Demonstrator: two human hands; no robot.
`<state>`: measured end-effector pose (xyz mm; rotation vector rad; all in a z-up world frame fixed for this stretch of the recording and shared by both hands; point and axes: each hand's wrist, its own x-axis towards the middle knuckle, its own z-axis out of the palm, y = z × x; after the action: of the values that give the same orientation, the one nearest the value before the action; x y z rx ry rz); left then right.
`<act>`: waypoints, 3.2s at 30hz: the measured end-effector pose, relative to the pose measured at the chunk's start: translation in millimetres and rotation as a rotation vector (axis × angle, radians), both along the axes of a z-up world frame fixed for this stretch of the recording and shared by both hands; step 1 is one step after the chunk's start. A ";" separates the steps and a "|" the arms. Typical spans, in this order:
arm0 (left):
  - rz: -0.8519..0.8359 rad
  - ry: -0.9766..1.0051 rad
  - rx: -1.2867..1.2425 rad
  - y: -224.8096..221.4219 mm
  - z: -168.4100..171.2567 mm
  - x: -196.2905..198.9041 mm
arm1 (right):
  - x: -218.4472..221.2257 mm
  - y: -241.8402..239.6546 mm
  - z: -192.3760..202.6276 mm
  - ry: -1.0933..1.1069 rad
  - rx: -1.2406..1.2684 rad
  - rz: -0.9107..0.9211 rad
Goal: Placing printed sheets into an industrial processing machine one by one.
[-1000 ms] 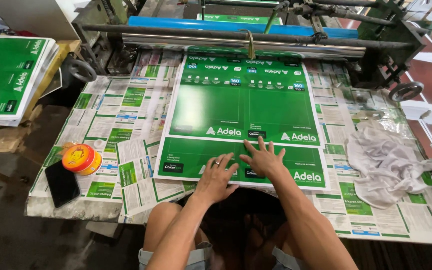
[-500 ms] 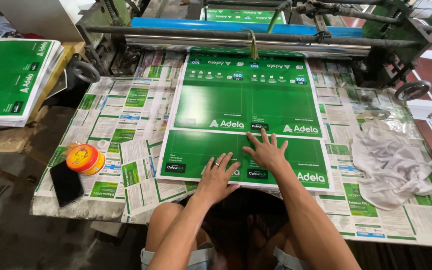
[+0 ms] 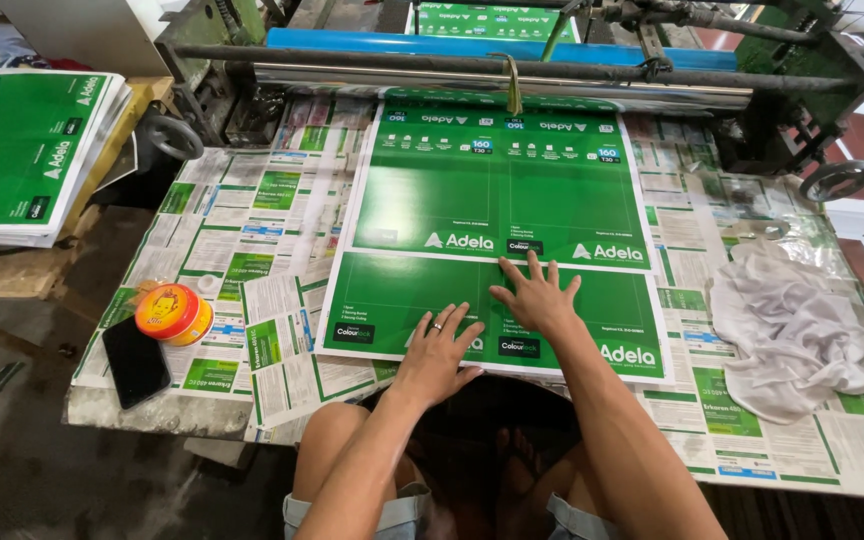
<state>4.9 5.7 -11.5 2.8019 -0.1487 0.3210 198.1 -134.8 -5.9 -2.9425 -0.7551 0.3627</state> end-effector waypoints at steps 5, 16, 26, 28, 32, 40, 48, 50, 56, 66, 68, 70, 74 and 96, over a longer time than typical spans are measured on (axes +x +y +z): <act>0.001 0.004 -0.015 -0.7 1.5 -0.5 | 3.1 1.0 -2.7 -0.013 0.016 0.001; 0.011 -0.042 -0.026 -1.0 0.1 -0.4 | 24.8 14.0 -19.7 -0.121 0.091 -0.005; -0.012 -0.033 -0.040 5.6 -5.1 2.8 | 41.3 16.2 -29.3 -0.157 0.148 0.013; -0.014 -0.011 -0.058 6.5 -4.0 3.2 | 32.5 10.6 -20.8 -0.126 0.117 0.016; -0.053 0.012 -0.112 12.2 -10.9 6.9 | -9.2 -6.9 25.9 0.041 0.052 0.128; 0.105 -0.369 0.000 -1.2 15.2 -1.4 | -74.2 -39.4 93.8 0.120 0.103 0.331; -0.098 -0.284 0.006 0.3 -12.0 7.3 | -95.6 -38.1 131.5 -0.654 0.573 0.202; -0.083 -0.233 -0.029 1.2 -5.3 4.3 | -78.2 -37.5 97.5 -0.552 0.433 0.199; -0.050 -0.097 -0.080 -0.8 1.9 4.5 | -32.3 -40.4 11.6 -0.052 0.062 0.166; 0.049 -0.132 -0.033 -1.4 17.9 4.2 | -60.2 -20.0 33.4 0.170 -0.090 0.033; 0.048 -0.028 -0.027 -5.1 29.4 2.8 | -50.4 -16.8 24.6 0.152 -0.078 0.018; 0.057 0.081 -0.021 -4.1 21.2 2.2 | -43.4 -11.6 18.6 0.138 -0.067 0.011; 0.022 0.032 0.143 1.8 -9.3 8.0 | -32.8 -6.8 13.6 0.086 -0.043 -0.003; 0.007 0.045 0.109 4.7 -10.2 9.1 | -20.2 2.5 12.2 0.072 -0.037 0.005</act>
<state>14.0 10.4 -21.7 2.9150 -0.1505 0.2587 177.9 -132.3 6.3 -2.9448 -0.7545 0.4849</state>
